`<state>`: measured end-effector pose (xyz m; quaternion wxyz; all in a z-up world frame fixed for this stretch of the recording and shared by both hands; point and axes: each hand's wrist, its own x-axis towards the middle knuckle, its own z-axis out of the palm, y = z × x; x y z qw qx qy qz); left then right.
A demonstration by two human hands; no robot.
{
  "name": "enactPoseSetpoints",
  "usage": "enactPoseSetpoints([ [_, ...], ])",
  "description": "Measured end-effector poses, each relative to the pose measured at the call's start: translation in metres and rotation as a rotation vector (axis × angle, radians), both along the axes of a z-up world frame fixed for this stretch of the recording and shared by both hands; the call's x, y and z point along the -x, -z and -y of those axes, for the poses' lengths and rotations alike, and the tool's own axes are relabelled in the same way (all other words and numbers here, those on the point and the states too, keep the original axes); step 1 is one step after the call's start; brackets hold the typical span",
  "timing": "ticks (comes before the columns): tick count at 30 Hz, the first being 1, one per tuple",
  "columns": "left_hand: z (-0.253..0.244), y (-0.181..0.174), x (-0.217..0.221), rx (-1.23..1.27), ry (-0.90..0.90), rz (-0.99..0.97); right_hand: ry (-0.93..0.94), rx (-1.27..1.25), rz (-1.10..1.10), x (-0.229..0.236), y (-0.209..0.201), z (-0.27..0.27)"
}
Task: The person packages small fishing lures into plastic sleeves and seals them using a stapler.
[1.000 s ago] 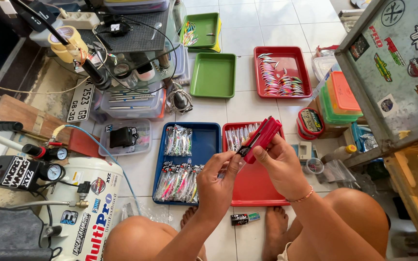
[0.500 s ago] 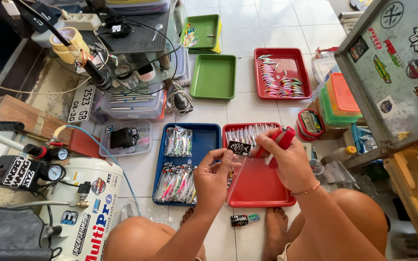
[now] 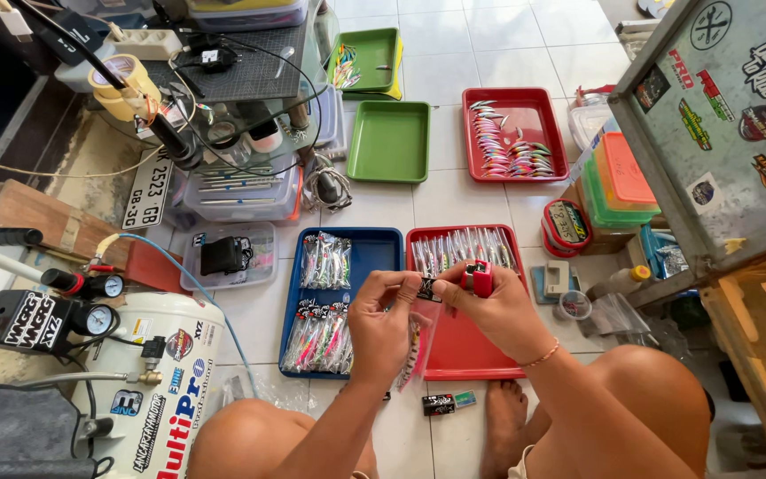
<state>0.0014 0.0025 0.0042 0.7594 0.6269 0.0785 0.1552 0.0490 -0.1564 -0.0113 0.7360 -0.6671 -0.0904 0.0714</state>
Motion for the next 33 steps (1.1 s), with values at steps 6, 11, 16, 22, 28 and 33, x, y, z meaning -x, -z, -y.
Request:
enactPoseSetpoints([
  [6,0.000,0.003,-0.006,-0.048,0.118,-0.053,0.166,-0.058,0.037,-0.005,0.009,-0.001],
  [11,-0.005,0.035,-0.015,-0.038,0.352,-0.281,0.353,-0.160,-0.009,-0.023,0.010,0.006],
  [16,-0.006,0.061,-0.037,0.166,0.360,-0.298,0.454,-0.259,-0.156,-0.033,0.007,0.007],
  [22,-0.069,0.160,-0.109,0.216,0.123,-0.459,0.392,0.149,-0.134,-0.061,0.151,0.021],
  [28,-0.139,0.301,-0.146,0.256,-0.116,-0.814,-0.341,1.369,-0.014,0.009,0.303,0.007],
  [33,-0.152,0.300,-0.158,0.159,-0.414,-1.041,-0.822,1.494,-0.082,0.076,0.379,0.006],
])
